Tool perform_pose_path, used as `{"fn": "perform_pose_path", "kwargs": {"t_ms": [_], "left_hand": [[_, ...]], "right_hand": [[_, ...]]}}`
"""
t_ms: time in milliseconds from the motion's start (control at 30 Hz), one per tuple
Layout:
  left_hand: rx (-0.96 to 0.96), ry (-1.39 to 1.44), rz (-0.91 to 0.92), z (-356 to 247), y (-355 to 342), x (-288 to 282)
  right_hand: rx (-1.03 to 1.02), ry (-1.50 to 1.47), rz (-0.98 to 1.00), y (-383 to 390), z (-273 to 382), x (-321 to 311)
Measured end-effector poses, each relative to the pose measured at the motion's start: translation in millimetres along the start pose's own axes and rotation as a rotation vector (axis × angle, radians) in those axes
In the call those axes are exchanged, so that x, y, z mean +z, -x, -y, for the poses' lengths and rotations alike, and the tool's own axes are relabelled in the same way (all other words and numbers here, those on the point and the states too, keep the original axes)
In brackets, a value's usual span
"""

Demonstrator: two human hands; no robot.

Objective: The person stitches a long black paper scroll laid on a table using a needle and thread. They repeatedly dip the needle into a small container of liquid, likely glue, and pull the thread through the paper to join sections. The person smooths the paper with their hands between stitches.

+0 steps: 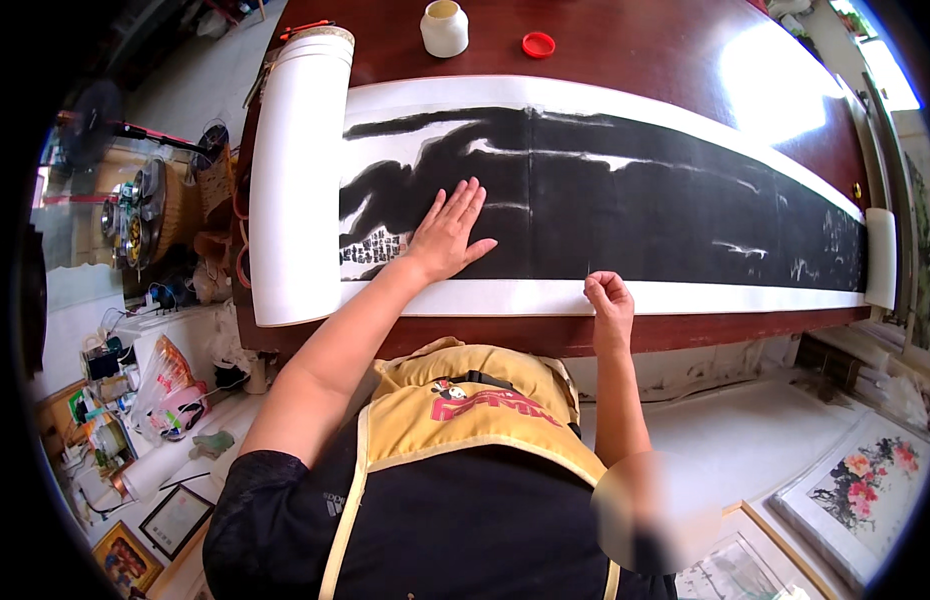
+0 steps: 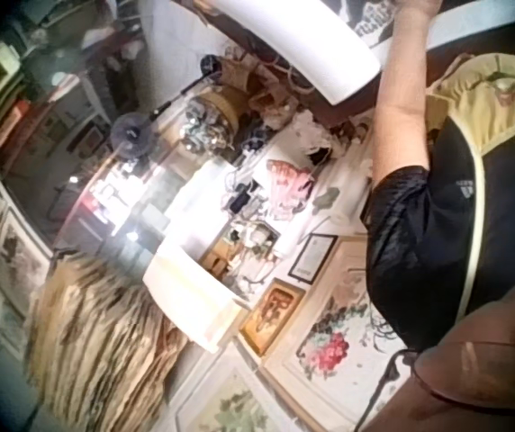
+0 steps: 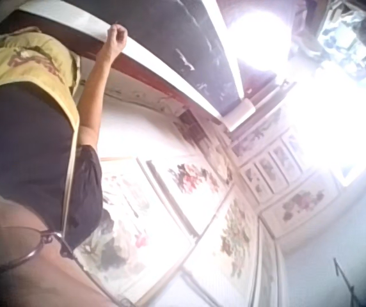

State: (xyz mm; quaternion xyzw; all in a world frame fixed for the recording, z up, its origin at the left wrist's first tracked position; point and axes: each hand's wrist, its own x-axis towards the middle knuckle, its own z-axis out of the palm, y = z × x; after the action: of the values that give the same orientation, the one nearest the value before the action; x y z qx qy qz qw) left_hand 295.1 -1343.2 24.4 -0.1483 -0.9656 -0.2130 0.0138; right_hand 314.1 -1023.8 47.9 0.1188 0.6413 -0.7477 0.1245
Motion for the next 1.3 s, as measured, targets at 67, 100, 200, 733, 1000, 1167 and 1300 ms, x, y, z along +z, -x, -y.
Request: {"fn": "perform_pose_path", "kwargs": {"t_ms": [67,100,200,733,1000,1167,1300], "left_hand": [[0.14,0.156,0.018,-4,8,-8],[0.23,0.251,-0.016,-13,18,-13],[0.286,0.444,-0.028,-30,50,-13],[-0.15,-0.118,-0.275,6,16,-4],[-0.065,-0.072,-0.196,3,-2,-6],[-0.094,-0.161,-0.113,1,-6,-3],[-0.139,-0.225,-0.064,-13,-18,-11]], "right_hand": [[0.005,-0.002,-0.017,1,-1,-1],[0.008,-0.002,-0.031,3,-1,-3],[-0.016,0.031,0.001,8,-3,-1],[0.009,0.06,-0.003,8,-15,0],[0.018,0.043,-0.018,9,-16,1],[0.029,0.043,-0.015,9,-13,1],[0.023,0.089,-0.034,6,-16,-4]]}}
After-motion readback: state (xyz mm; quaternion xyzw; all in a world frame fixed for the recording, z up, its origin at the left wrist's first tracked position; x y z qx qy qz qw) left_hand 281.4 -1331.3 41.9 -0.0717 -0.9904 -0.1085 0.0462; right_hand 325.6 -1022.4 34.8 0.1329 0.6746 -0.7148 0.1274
